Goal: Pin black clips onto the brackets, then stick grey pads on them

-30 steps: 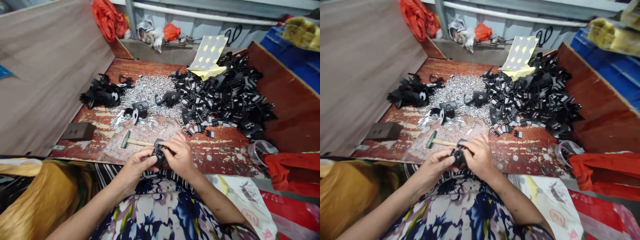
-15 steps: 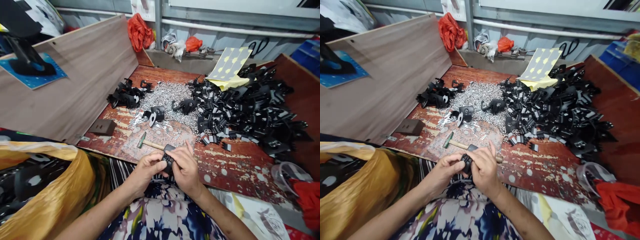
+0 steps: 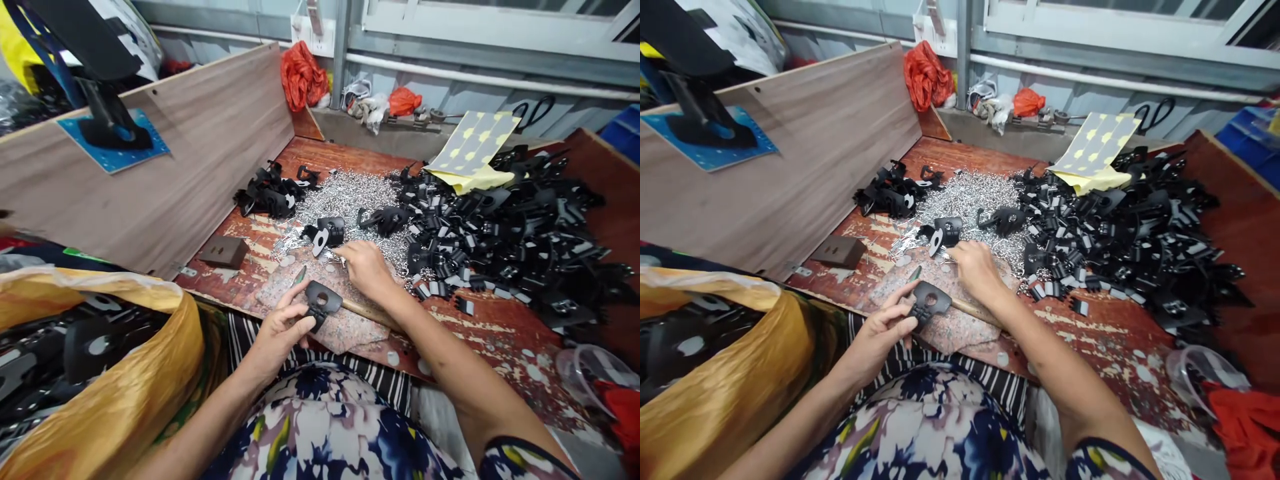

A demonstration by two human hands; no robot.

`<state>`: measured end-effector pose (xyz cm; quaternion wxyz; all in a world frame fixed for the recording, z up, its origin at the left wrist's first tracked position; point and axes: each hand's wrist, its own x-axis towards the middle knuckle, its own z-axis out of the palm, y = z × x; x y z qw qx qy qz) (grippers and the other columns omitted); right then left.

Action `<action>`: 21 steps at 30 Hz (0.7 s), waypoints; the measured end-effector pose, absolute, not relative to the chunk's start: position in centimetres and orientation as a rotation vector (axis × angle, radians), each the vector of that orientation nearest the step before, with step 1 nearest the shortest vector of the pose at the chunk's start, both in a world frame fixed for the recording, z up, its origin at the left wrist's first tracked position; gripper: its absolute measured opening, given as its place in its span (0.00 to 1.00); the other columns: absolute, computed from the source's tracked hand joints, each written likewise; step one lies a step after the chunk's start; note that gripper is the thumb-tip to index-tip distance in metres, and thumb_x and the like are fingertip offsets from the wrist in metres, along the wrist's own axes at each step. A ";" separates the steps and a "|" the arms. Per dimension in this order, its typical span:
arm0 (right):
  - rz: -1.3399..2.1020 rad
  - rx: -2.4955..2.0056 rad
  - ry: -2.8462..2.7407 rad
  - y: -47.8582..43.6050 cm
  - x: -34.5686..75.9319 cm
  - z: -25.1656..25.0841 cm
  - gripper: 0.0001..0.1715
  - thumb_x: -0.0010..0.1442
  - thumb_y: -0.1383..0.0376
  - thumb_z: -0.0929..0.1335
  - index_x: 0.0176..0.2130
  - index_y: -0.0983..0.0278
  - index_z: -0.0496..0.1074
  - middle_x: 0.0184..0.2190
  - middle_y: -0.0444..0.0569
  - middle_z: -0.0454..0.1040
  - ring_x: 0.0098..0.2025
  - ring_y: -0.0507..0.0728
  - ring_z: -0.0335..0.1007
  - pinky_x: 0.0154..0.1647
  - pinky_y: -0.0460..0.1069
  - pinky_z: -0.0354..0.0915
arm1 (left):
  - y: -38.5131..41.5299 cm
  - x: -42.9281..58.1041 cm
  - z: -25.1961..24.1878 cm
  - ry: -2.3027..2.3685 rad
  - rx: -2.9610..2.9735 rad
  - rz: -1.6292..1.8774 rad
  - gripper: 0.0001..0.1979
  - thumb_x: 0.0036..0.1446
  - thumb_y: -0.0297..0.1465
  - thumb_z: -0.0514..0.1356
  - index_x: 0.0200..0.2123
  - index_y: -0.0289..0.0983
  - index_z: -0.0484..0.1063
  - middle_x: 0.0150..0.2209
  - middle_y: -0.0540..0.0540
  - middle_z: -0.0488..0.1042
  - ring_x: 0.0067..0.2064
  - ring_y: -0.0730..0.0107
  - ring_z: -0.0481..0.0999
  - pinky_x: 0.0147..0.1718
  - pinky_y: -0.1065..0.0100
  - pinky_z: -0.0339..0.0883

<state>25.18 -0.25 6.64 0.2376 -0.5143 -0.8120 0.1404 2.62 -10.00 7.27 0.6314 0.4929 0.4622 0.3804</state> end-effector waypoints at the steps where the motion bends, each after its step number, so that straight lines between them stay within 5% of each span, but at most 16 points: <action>1: 0.293 -1.445 -2.266 1.0 25.1 6.4 0.24 0.62 0.79 0.65 0.47 0.60 0.82 0.44 0.53 0.81 0.47 0.61 0.72 0.53 0.58 0.66 | -10.1 2.4 7.3 1.083 1.149 0.875 0.14 0.59 0.40 0.68 0.31 0.35 0.81 0.75 0.40 0.53 0.30 0.78 0.71 0.25 0.70 0.72; 4: 0.265 -1.484 -2.327 2.5 25.7 5.3 0.13 0.63 0.77 0.68 0.39 0.63 0.81 0.39 0.53 0.78 0.43 0.60 0.72 0.49 0.55 0.67 | -10.2 1.4 7.3 1.129 1.198 0.862 0.14 0.59 0.41 0.67 0.31 0.35 0.81 0.71 0.37 0.63 0.29 0.75 0.71 0.22 0.70 0.71; 8: 0.369 -1.472 -2.098 1.3 28.7 4.3 0.05 0.63 0.69 0.71 0.33 0.62 0.77 0.38 0.50 0.78 0.40 0.58 0.73 0.45 0.53 0.68 | -10.1 0.5 6.4 1.087 1.131 0.859 0.11 0.58 0.40 0.68 0.34 0.37 0.82 0.49 0.41 0.78 0.29 0.72 0.73 0.27 0.69 0.72; 14: 0.694 -1.499 -1.669 -0.5 32.3 4.2 0.09 0.60 0.60 0.71 0.30 0.61 0.73 0.27 0.45 0.75 0.31 0.56 0.70 0.35 0.50 0.66 | -9.7 1.7 5.3 1.015 1.014 0.831 0.12 0.56 0.40 0.69 0.32 0.36 0.80 0.31 0.50 0.73 0.26 0.75 0.72 0.29 0.71 0.69; 21: 0.403 -1.483 -1.800 -1.5 32.9 4.6 0.08 0.63 0.66 0.66 0.36 0.61 0.76 0.41 0.51 0.81 0.44 0.60 0.76 0.49 0.54 0.68 | -9.8 2.0 4.6 1.031 0.992 0.802 0.13 0.57 0.41 0.69 0.34 0.36 0.81 0.31 0.51 0.74 0.25 0.75 0.73 0.32 0.71 0.67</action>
